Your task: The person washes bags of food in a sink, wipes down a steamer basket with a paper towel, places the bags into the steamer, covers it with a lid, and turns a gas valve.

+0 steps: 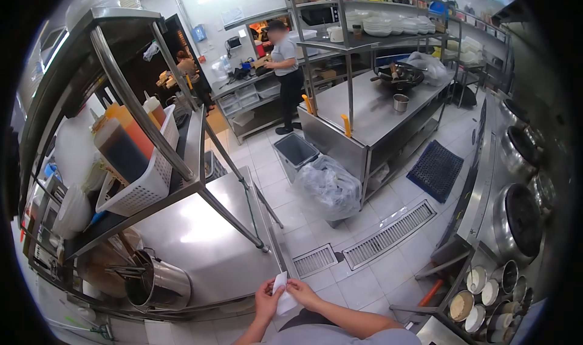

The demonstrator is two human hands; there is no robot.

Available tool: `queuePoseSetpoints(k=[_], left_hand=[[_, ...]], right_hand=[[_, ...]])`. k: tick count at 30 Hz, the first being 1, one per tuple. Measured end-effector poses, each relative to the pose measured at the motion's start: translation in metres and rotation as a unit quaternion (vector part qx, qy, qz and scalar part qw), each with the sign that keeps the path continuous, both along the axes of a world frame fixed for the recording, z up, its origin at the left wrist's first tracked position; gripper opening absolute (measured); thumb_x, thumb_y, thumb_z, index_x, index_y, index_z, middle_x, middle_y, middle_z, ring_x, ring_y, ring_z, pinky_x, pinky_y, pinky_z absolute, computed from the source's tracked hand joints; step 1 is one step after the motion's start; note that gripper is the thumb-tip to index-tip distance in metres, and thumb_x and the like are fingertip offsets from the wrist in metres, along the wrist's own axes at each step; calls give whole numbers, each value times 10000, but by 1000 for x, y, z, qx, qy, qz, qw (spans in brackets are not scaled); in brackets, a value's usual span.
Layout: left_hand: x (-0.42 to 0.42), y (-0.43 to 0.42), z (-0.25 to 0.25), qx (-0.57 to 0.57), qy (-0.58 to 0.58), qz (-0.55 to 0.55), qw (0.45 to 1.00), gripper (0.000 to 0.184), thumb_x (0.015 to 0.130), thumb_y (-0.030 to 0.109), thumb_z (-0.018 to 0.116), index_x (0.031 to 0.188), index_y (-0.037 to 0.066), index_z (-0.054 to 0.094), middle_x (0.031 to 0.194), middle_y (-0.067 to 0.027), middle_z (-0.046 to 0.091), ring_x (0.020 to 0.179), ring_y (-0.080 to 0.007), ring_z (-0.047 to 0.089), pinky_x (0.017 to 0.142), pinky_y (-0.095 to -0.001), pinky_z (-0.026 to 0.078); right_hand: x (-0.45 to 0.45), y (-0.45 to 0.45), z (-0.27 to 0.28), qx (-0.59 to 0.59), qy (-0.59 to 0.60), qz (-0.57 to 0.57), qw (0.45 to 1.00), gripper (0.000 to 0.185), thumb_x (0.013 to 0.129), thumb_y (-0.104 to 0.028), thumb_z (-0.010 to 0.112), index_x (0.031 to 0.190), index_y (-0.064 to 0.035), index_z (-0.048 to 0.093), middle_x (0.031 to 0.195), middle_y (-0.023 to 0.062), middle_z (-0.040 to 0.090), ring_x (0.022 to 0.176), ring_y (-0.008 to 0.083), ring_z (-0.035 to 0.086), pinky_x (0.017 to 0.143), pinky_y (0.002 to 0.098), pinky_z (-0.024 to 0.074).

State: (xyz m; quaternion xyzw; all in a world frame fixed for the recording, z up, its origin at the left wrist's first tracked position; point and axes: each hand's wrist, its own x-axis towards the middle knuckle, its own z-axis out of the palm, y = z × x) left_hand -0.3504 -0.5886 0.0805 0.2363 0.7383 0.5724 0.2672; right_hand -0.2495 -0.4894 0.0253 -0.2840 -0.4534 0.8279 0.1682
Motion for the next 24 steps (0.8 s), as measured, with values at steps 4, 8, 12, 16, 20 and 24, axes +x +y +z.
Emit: queuePoseSetpoints(k=[4, 8, 12, 16, 20, 24], left_hand=[[-5, 22, -13, 69, -88, -40, 993, 414, 874, 69, 738, 1253, 13, 583, 901, -93, 685, 799, -125, 648, 701, -271, 522], [-16, 18, -20, 49, -21, -57, 997, 402, 901, 7, 654, 1284, 29, 534, 933, -95, 672, 821, -149, 655, 715, -279, 523], [-30, 9, -29, 78, -38, -17, 996, 428, 909, -24, 602, 1316, 48, 492, 958, -110, 666, 847, -159, 657, 733, -285, 521], [-41, 0, -10, 56, -19, 34, 998, 468, 922, -43, 570, 1362, 67, 454, 1013, -134, 686, 929, -156, 653, 789, -277, 516], [-51, -3, -6, 103, -11, 44, 994, 472, 930, -15, 592, 1370, 61, 439, 957, -126, 675, 863, -163, 659, 753, -281, 518], [-59, -3, -7, 84, -43, 54, 994, 498, 938, 22, 630, 1379, 63, 403, 948, -129, 679, 853, -159, 657, 746, -273, 513]], right_hand=[[5, 17, -5, 28, -40, 4, 999, 217, 985, -179, 615, 1120, -12, 645, 950, 27, 665, 864, 85, 601, 747, 239, 486], [-12, 25, -17, 87, -50, 28, 995, 210, 971, -158, 630, 1127, -18, 648, 916, 16, 658, 831, 83, 599, 738, 240, 489], [-37, 15, -14, 165, -42, 48, 984, 225, 937, -156, 663, 1119, -25, 641, 947, 53, 658, 834, 118, 621, 738, 264, 503], [-44, 0, 51, 376, -67, -107, 918, 289, 895, -155, 686, 1149, -32, 625, 1046, 127, 645, 911, 227, 639, 753, 332, 529], [-48, 4, 49, 604, -22, -146, 783, 326, 884, -143, 682, 1188, -42, 621, 1057, 148, 631, 936, 308, 615, 784, 379, 538], [-48, -1, 59, 534, 32, -9, 845, 384, 892, -131, 693, 1256, -37, 612, 1129, 177, 653, 1020, 325, 654, 853, 377, 539]])
